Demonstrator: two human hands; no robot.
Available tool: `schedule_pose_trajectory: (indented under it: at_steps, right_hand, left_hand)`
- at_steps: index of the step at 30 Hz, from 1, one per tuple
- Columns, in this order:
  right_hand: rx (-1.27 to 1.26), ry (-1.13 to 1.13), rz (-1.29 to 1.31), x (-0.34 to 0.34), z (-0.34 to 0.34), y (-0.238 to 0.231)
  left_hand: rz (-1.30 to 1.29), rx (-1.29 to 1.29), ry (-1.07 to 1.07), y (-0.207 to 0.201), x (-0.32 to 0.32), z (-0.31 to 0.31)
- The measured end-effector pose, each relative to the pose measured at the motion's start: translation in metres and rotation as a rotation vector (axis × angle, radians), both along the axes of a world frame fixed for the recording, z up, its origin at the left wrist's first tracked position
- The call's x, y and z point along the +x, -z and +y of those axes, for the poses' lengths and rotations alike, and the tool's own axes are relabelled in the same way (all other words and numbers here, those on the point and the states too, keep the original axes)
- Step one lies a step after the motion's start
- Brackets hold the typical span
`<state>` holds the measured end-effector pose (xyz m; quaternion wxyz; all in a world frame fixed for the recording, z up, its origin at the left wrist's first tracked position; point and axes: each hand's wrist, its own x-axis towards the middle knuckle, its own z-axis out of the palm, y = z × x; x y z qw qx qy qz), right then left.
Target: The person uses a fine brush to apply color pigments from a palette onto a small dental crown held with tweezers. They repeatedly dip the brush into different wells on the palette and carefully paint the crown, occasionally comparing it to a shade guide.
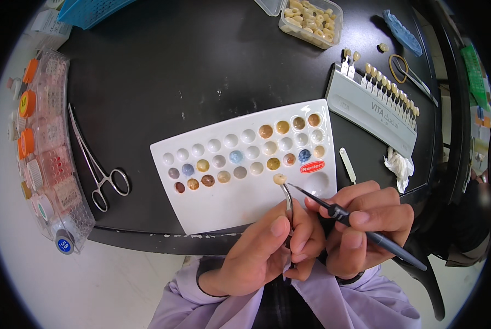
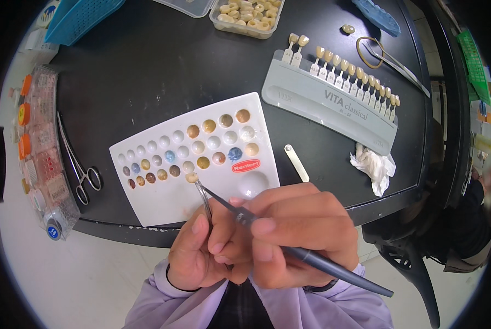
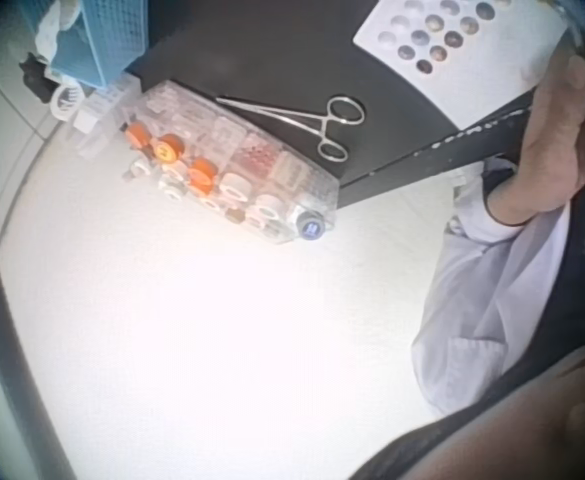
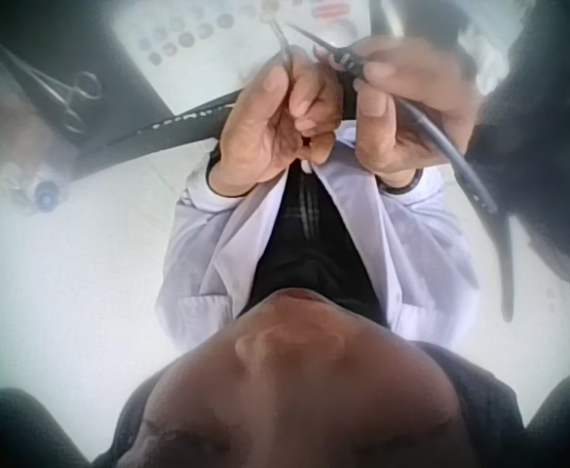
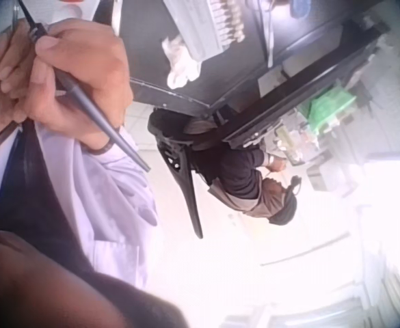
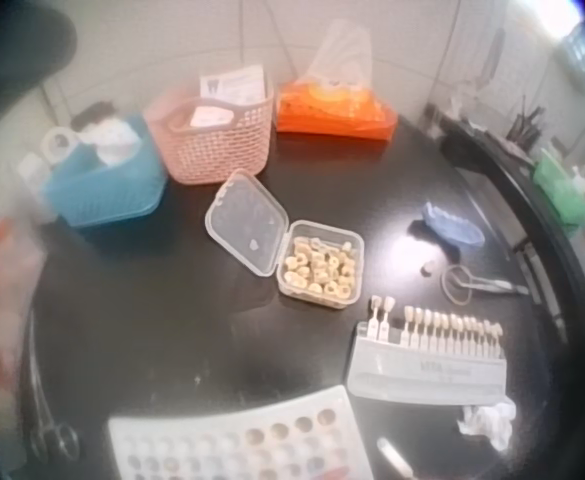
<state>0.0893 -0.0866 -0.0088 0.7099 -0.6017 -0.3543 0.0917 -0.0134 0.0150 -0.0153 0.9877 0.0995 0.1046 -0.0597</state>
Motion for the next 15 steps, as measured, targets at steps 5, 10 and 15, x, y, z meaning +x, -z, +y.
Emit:
schedule_pose_trajectory:
  at_steps: [5, 10, 15]
  right_hand:
    - [-0.049, 0.021, 0.021, -0.0002, -0.0016, 0.0003]
    - [-0.011, 0.009, 0.034, -0.0014, 0.0005, 0.0006]
    - [0.002, 0.019, 0.047, -0.0015, 0.0009, 0.0002]
  left_hand:
    - [0.0, 0.039, -0.019, 0.001, -0.0007, -0.0015]
    - [0.008, 0.091, -0.021, -0.0002, 0.0006, -0.0008]
    - [0.007, 0.09, -0.023, -0.0004, 0.0007, -0.0011]
